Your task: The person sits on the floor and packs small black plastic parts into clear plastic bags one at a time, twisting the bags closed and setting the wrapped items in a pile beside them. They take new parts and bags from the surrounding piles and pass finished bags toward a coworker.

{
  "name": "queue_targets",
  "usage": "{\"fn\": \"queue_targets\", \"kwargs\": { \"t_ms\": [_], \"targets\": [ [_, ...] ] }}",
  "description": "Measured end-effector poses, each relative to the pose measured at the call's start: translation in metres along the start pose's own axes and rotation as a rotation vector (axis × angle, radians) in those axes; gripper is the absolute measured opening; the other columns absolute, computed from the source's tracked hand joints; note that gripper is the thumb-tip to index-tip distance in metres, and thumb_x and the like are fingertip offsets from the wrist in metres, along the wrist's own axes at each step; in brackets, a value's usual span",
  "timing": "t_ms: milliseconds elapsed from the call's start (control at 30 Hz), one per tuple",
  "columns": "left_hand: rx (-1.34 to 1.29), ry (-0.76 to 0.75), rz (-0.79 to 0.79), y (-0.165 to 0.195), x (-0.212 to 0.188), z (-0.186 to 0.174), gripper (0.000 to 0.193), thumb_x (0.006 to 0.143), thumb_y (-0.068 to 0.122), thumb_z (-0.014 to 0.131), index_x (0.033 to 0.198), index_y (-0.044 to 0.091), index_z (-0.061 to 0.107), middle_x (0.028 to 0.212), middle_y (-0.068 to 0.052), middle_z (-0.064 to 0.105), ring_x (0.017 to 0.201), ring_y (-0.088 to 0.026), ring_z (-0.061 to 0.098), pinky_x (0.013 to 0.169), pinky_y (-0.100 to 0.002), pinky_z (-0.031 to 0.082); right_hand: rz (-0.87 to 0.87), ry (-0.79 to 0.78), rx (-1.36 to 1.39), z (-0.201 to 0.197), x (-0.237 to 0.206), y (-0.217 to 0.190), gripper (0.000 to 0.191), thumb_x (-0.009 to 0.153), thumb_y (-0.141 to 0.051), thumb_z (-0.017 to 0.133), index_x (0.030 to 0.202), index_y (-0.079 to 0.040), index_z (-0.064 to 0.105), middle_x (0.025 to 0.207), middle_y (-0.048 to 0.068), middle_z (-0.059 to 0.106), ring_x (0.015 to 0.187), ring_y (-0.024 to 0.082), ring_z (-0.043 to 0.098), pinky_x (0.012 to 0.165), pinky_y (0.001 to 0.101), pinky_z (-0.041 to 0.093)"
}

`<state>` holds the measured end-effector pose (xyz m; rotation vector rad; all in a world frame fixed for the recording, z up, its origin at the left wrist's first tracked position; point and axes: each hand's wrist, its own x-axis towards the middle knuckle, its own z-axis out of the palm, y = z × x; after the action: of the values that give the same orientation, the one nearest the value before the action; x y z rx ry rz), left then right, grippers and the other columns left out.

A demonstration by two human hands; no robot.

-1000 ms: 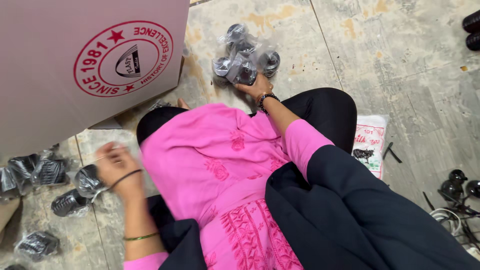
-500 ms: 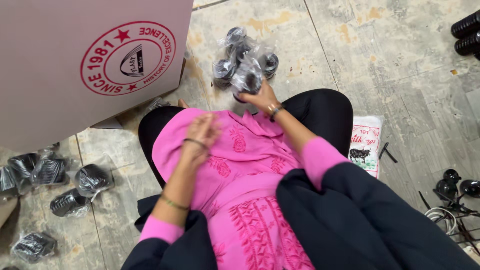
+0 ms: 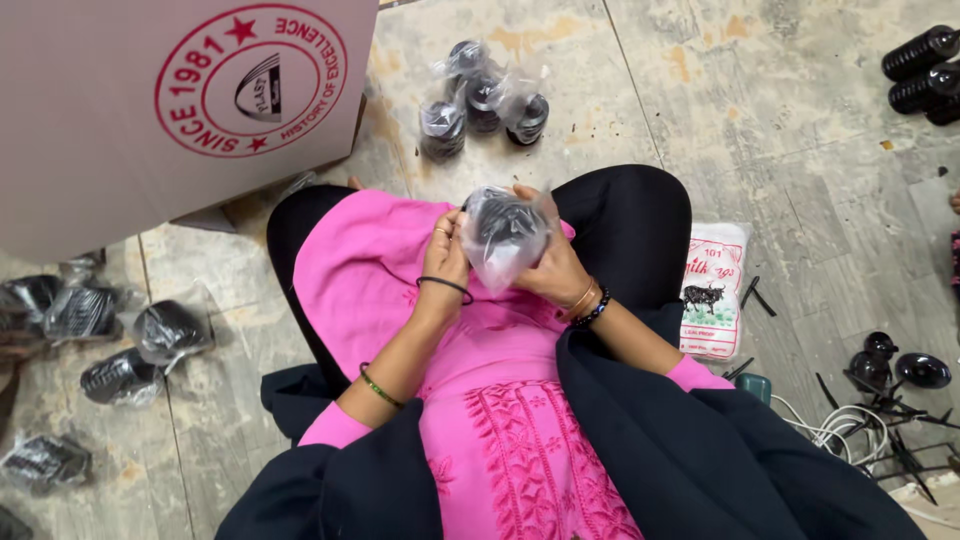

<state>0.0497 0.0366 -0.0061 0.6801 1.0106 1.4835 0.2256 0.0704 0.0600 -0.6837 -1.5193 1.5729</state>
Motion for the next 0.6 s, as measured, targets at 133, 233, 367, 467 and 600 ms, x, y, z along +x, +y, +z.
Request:
{"fn": "queue_targets", "kwargs": {
  "t_ms": [133, 233, 367, 467, 600],
  "targets": [
    [0.099, 0.013, 0.03, 0.033, -0.024, -0.003, 0.036, 0.109, 0.028, 0.046, 0.132, 0.004, 0.06, 0.122, -0.004, 0.068, 0.108, -0.009, 0.064, 0.093, -0.023, 0.054, -0.151, -0.038, -0.179, 0.006, -0.011, 0.002, 0.093, 0.073, -0.013, 0.095, 0.149, -0.01, 0.042, 0.158, 0.017, 0.044, 0.15, 0.028, 0.045, 0.126, 0.0425, 0.039],
    [0.113, -0.01, 0.048, 0.053, -0.032, 0.003, 0.029, 0.103, 0.018, 0.059, 0.128, 0.003, 0.059, 0.119, -0.006, 0.067, 0.105, -0.011, 0.065, 0.092, -0.024, 0.055, -0.28, -0.113, -0.308, 0.01, -0.018, -0.003, 0.092, 0.072, -0.013, 0.095, 0.148, -0.012, 0.043, 0.162, 0.02, 0.039, 0.154, 0.033, 0.04, 0.128, 0.0456, 0.035],
    [0.207, -0.01, 0.136, 0.069, -0.043, 0.01, 0.018, 0.105, 0.009, 0.067, 0.119, -0.001, 0.062, 0.11, -0.01, 0.069, 0.097, -0.013, 0.064, 0.088, -0.026, 0.055, -0.398, -0.182, -0.529, 0.01, -0.028, -0.02, 0.097, 0.067, -0.02, 0.097, 0.146, -0.014, 0.042, 0.161, 0.022, 0.036, 0.151, 0.038, 0.039, 0.124, 0.0469, 0.037],
    [0.613, -0.004, 0.57, 0.078, -0.055, 0.008, 0.007, 0.107, 0.009, 0.064, 0.108, 0.002, 0.061, 0.116, -0.008, 0.065, 0.102, -0.011, 0.065, 0.089, -0.025, 0.057, -0.433, -0.195, -0.601, 0.014, -0.04, -0.03, 0.095, 0.072, -0.02, 0.099, 0.148, -0.016, 0.042, 0.164, 0.024, 0.034, 0.153, 0.04, 0.041, 0.126, 0.0473, 0.038],
    [0.287, 0.058, 0.331, 0.08, -0.062, 0.012, 0.011, 0.109, 0.015, 0.062, 0.108, 0.005, 0.057, 0.096, 0.001, 0.062, 0.084, -0.005, 0.057, 0.078, -0.022, 0.051, -0.483, -0.136, -0.616, 0.013, -0.045, -0.037, 0.097, 0.069, -0.021, 0.099, 0.147, -0.017, 0.041, 0.162, 0.024, 0.034, 0.152, 0.041, 0.039, 0.125, 0.05, 0.036]
  ]
}}
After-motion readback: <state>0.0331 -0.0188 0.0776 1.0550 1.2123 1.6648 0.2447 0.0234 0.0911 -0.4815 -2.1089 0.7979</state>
